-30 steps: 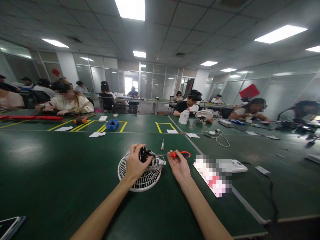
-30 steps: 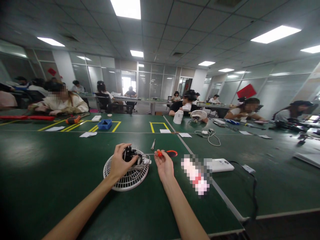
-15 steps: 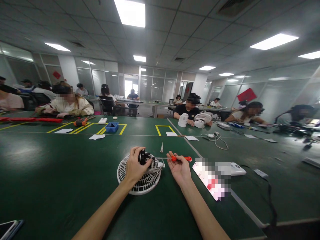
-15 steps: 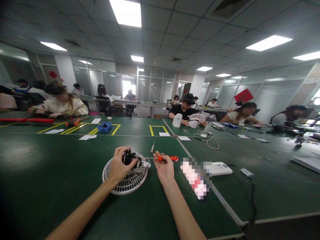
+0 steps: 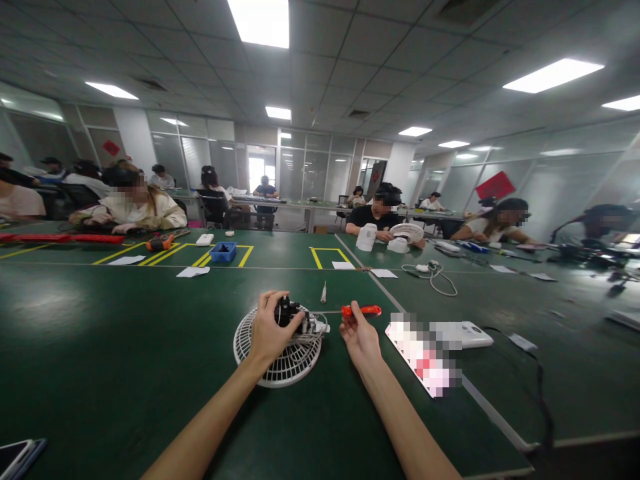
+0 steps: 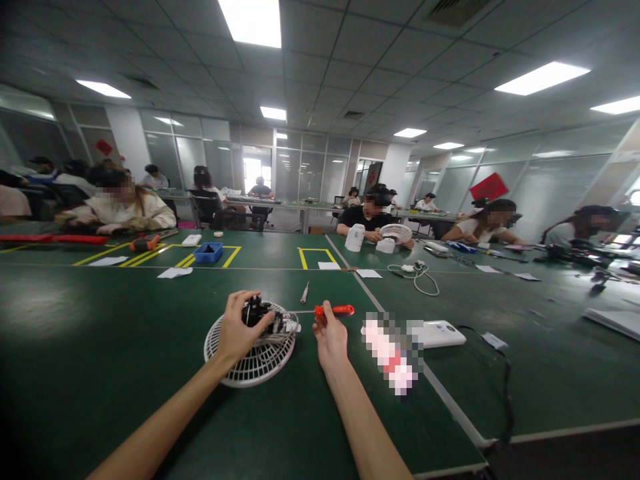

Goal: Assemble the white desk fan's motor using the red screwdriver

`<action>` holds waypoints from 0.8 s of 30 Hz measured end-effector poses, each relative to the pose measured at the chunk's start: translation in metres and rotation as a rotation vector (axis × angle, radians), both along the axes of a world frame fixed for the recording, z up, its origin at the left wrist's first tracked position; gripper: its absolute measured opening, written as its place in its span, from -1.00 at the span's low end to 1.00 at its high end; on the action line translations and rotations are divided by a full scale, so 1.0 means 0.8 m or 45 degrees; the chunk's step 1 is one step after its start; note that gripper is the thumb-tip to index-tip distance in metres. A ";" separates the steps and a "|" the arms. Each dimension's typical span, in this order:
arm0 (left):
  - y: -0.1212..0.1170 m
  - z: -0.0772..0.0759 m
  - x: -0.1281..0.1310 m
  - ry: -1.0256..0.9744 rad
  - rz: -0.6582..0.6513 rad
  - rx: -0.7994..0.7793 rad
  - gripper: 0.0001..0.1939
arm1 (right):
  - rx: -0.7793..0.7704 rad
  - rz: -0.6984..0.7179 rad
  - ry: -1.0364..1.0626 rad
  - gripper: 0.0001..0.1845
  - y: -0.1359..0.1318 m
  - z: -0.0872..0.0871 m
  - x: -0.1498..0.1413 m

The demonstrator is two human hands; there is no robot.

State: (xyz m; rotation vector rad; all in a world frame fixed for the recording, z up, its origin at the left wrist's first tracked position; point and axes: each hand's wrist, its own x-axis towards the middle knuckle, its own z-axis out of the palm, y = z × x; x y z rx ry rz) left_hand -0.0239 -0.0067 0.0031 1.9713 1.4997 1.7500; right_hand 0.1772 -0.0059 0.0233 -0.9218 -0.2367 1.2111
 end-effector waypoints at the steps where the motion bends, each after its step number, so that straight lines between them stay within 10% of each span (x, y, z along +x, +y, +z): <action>1: 0.000 0.000 0.000 0.002 0.002 -0.005 -0.54 | 0.003 -0.009 -0.003 -0.76 0.000 0.001 0.000; 24: 0.001 0.001 -0.001 0.029 0.007 0.033 -0.56 | 0.037 0.008 -0.066 -0.73 0.000 -0.008 -0.003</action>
